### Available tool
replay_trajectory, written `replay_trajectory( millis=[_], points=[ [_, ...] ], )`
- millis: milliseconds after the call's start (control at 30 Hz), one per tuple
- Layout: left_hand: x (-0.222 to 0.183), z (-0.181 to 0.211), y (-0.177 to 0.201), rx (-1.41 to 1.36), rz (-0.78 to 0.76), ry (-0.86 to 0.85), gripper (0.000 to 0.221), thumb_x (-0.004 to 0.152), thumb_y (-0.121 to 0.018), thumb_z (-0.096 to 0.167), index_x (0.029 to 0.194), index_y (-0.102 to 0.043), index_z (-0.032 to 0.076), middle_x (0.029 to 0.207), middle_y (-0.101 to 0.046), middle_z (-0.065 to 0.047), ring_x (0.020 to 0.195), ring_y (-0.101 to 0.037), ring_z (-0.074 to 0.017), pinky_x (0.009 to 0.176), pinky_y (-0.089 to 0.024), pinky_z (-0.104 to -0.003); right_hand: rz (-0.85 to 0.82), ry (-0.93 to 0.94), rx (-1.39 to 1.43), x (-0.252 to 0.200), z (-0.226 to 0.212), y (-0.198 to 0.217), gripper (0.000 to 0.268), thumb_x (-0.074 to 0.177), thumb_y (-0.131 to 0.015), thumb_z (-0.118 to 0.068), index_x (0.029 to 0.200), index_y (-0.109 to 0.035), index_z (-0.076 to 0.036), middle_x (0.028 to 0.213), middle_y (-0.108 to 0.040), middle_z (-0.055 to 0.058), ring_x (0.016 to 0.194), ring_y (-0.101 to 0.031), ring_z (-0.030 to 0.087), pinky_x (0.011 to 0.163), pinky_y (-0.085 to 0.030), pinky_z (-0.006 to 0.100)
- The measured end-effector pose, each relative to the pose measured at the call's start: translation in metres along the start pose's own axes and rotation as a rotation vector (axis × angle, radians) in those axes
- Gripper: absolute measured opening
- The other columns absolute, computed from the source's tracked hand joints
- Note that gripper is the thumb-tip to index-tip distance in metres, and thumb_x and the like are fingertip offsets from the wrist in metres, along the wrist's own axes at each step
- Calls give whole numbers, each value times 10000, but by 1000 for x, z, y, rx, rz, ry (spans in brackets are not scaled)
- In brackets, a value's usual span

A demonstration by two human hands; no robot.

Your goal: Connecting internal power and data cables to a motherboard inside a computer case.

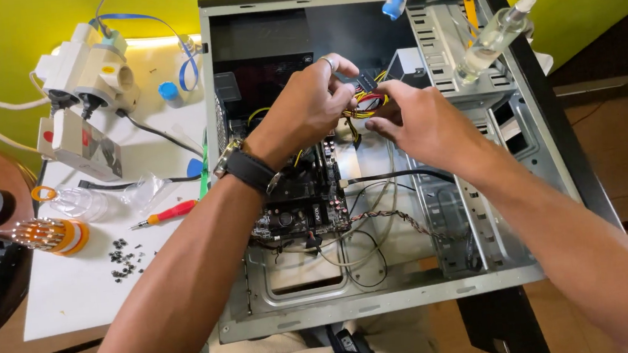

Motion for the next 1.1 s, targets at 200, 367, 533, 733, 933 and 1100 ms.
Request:
replay_trajectory(
  millis=[200,367,533,733,933,1100],
  points=[
    [2,-4,-4,-86,-59,7,257,940,-597,183,1166,-677,91,820,-798,-35,627,-734,-134,711,-576,-297,65,27,211,-7,-25,10,350,1004,-660,-151,1332,-624,-33,880,-771,187,752,-771,280,701,-611,371],
    [-4,6,-7,-142,-112,-14,311,913,-667,221,1184,-672,69,859,-792,-46,660,-724,-135,734,-566,-313,75,26,180,1,-11,21,267,999,-666,-184,1245,-687,-84,868,-776,137,764,-762,272,778,-583,403],
    [-8,4,-14,-100,-161,5,324,906,-674,220,1172,-687,36,777,-768,-55,665,-717,-167,735,-552,-314,63,-43,173,-2,-3,32,240,971,-631,-192,1180,-709,-102,831,-780,81,710,-760,190,802,-576,364],
    [-4,-2,-1,102,-140,-37,166,924,-667,234,1021,-753,131,735,-775,-16,684,-759,-195,706,-567,-307,127,-45,-72,-6,2,41,239,981,-641,-225,1116,-724,-47,814,-768,141,864,-731,377,809,-570,504],
    [-47,39,37,-297,-243,67,314,949,-570,98,1222,-666,-23,957,-785,-134,827,-765,-172,808,-596,-289,86,-69,-163,-5,-1,38,287,980,-594,-278,954,-708,-16,798,-749,203,900,-705,460,798,-546,548],
    [-73,67,33,-649,-356,-9,432,925,-643,7,1333,-551,-102,1169,-701,-298,991,-758,-381,853,-632,-452,-8,-58,-90,-18,-28,37,334,1036,-498,-183,867,-769,-84,650,-764,120,742,-765,329,821,-566,435]
  ],
)
Point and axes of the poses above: each hand's wrist, its own x-axis towards the middle knuckle, its own y-axis out of the back of the hand, z = x × y, the point moved 9 cm from there along x, towards the middle knuckle
